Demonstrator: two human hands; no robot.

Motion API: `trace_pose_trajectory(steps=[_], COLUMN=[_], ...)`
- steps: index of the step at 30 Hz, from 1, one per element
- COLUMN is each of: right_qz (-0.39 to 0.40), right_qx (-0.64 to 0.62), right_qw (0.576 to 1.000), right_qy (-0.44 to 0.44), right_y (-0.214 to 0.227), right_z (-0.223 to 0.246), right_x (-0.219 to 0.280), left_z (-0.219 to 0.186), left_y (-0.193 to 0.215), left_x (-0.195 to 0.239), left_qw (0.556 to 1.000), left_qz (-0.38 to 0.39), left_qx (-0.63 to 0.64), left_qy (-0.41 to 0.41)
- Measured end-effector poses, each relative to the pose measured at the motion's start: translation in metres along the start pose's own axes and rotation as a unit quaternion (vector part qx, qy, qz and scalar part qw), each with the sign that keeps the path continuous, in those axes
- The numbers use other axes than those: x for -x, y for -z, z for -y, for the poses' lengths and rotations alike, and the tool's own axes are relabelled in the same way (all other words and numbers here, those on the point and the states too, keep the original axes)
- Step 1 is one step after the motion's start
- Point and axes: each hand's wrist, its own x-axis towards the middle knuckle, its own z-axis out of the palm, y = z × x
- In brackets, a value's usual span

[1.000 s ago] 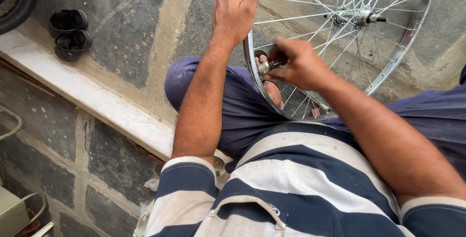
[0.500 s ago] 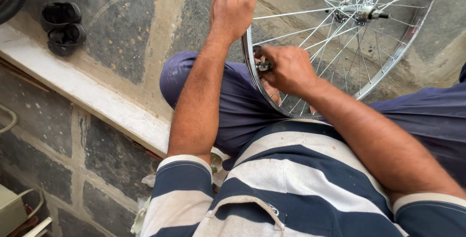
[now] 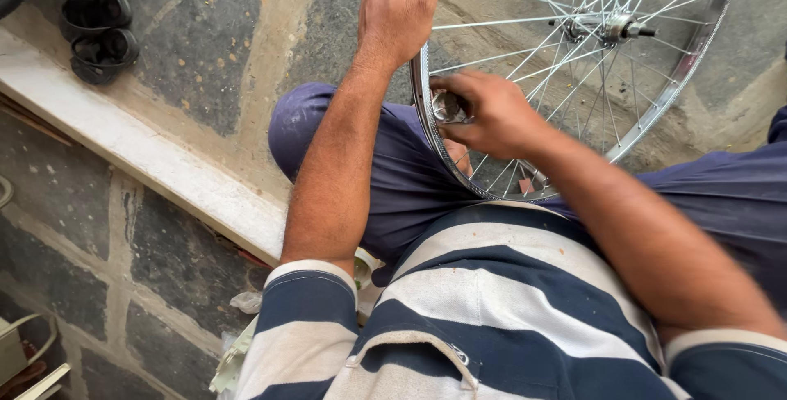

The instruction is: The person sits on the ground and uses a small metal tool to adjust components on a bicycle wheel rim. They rotate the wheel and continue working on the rim and spokes, then set the wheel aside and pick up another wheel to repeat the process.

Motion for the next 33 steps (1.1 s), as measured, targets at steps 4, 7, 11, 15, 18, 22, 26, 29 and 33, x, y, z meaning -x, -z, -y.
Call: trace_pose_trajectory(steps=[4, 7, 11, 15, 18, 22, 26, 29, 33], right_qz=[0.027, 0.003, 0.012, 0.049, 0.036, -0.023, -0.051, 0.122, 0.082], right_qx=[-0.192, -0.096, 0.172, -0.137, -0.252, -0.114, 0.153, 0.029, -0.121], right_qw=[0.981, 0.992, 0.980, 0.989, 0.967, 0.992, 0.986, 0.992, 0.989], right_qy=[-0.005, -0.079, -0.102, 0.000, -0.007, -0.050, -0.046, 0.008, -0.005], right_y=[0.026, 0.018, -0.002, 0.011, 0.025, 0.005, -0.003, 0.021, 0.030], right_z=[-0.011, -0.005, 0.012, -0.002, -0.023, -0.016, 0.011, 0.011, 0.006], right_x=[0.009, 0.003, -0.004, 0.003, 0.011, 0.008, -0.003, -0.013, -0.008], left_z=[0.004, 0.004, 0.000, 0.001, -0.001, 0.001, -0.002, -0.004, -0.005], left_y=[-0.003, -0.004, -0.005, 0.002, -0.002, -0.005, -0.005, -0.002, -0.002], left_x=[-0.002, -0.001, -0.001, 0.002, -0.001, 0.000, 0.000, 0.001, -0.002], left_qw=[1.000, 0.998, 0.999, 1.000, 0.998, 0.997, 0.998, 0.999, 0.999], left_qz=[-0.010, -0.037, -0.024, 0.001, -0.041, -0.044, -0.028, -0.016, -0.022], left_qx=[-0.004, 0.000, 0.003, 0.009, 0.017, 0.001, -0.010, 0.001, 0.010], left_qy=[-0.015, -0.051, -0.033, -0.001, -0.050, -0.064, -0.051, -0.034, -0.046])
